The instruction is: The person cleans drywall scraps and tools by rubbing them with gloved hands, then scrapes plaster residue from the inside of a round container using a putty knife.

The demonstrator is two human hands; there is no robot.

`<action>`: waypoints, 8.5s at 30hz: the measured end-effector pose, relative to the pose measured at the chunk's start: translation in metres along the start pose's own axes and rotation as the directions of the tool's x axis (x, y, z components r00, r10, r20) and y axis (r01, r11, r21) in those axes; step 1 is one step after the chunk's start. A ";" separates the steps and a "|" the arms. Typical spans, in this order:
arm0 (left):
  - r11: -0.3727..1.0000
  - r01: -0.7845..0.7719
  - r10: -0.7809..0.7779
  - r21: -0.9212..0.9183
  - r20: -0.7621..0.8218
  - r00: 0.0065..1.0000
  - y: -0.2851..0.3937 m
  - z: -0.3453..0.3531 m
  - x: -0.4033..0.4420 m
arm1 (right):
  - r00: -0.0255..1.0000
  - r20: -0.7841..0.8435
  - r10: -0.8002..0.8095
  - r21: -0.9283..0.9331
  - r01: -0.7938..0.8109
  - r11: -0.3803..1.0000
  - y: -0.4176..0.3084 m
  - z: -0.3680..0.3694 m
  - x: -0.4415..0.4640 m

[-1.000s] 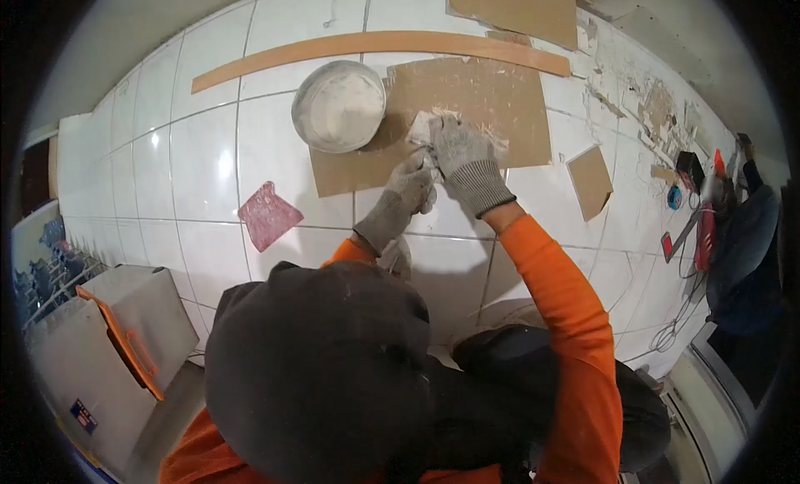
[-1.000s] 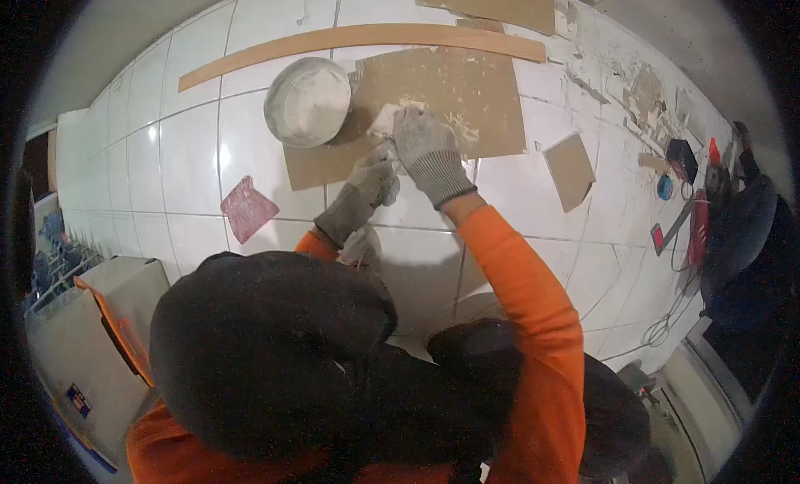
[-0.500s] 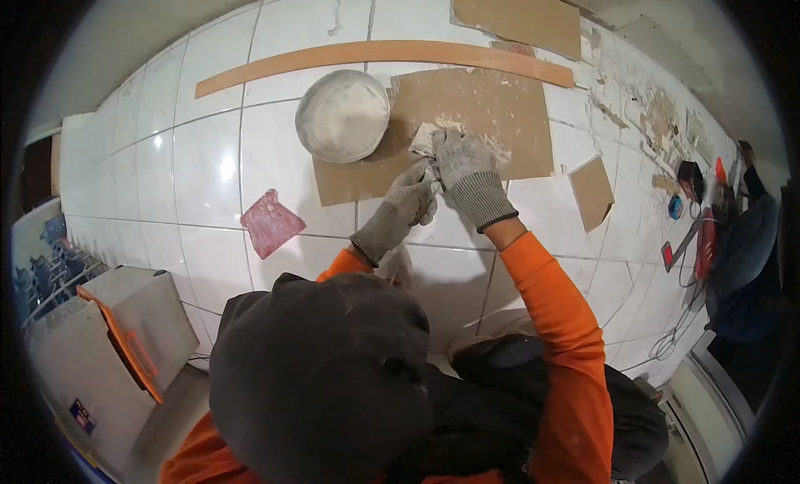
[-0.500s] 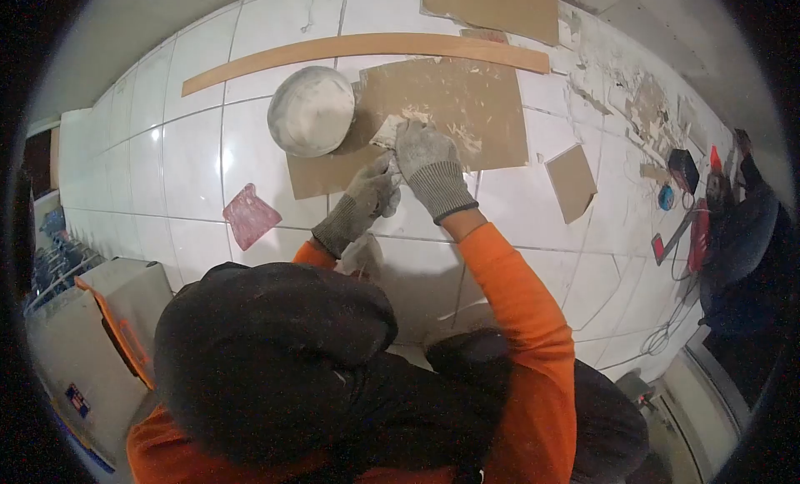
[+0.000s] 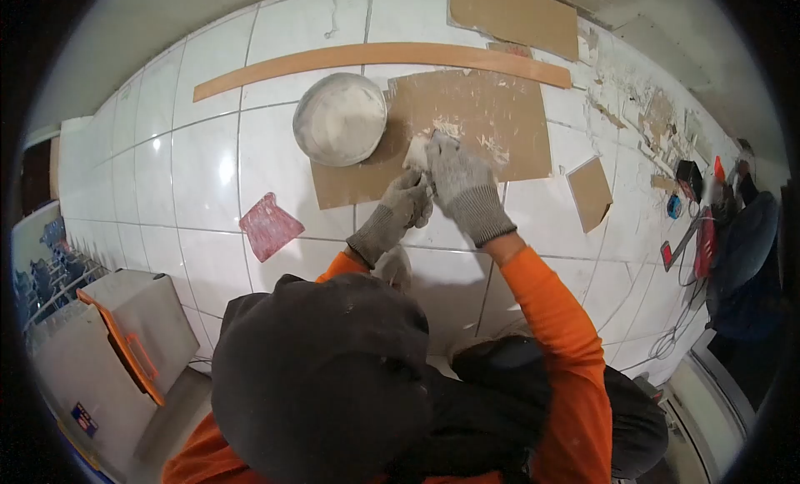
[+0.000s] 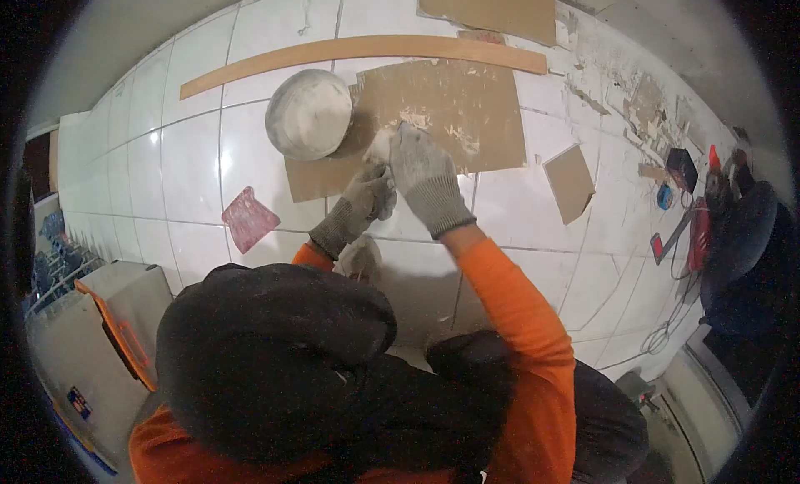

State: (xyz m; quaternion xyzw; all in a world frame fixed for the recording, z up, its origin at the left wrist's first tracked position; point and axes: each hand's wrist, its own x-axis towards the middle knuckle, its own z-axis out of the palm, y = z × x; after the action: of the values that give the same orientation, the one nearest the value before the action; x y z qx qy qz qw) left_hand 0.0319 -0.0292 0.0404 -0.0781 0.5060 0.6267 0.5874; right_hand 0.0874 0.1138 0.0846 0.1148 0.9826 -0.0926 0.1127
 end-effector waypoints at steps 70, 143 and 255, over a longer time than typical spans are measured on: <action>0.361 -0.448 0.654 0.818 0.121 0.747 0.039 -0.018 -0.060 | 0.753 0.120 0.646 0.946 0.110 -0.304 0.201 -0.029 -0.126; 0.824 -0.546 0.448 -0.152 -0.417 0.791 0.039 -0.158 -0.091 | 0.745 0.327 0.581 0.883 -0.021 -0.469 0.239 0.036 -0.154; -0.066 -0.132 0.445 0.989 0.147 0.883 0.071 -0.014 -0.077 | 0.968 0.250 0.024 0.275 -0.095 0.957 -0.010 -0.006 -0.111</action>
State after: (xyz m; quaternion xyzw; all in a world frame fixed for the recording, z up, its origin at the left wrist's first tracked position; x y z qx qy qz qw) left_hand -0.0103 -0.0756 0.1258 0.3953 0.8612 0.1860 0.2597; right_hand 0.1890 0.0831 0.1186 0.1472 0.9337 -0.2432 0.2176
